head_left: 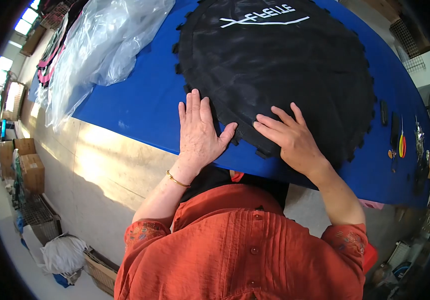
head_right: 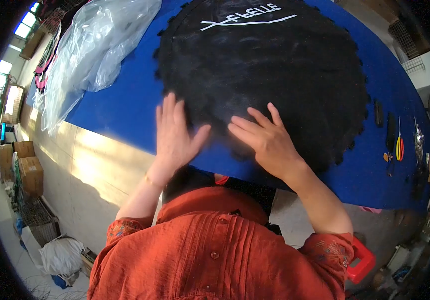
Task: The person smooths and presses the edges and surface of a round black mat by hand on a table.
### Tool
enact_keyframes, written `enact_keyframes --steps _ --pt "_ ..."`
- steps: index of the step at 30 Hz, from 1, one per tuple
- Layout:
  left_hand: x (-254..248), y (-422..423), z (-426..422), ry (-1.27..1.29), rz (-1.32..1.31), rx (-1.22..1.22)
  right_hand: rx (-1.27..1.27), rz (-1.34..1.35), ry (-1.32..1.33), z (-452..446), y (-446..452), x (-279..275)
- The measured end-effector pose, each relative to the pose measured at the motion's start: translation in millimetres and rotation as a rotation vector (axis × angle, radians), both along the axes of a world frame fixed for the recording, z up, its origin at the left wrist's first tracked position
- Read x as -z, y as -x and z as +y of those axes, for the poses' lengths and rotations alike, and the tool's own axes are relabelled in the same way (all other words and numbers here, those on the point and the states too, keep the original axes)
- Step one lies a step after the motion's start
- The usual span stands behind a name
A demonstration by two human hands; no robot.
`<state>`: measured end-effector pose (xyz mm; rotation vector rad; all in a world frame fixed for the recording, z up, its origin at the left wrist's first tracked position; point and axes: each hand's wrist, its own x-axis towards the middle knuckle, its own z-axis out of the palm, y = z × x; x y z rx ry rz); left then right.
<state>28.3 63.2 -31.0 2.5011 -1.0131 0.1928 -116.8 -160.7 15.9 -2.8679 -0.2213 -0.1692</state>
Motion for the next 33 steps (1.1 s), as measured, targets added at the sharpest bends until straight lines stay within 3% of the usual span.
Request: enact_keyframes --steps 33 --pt "-1 0 0 0.016 0.018 0.006 -0.007 -0.033 -0.028 10 -30 7"
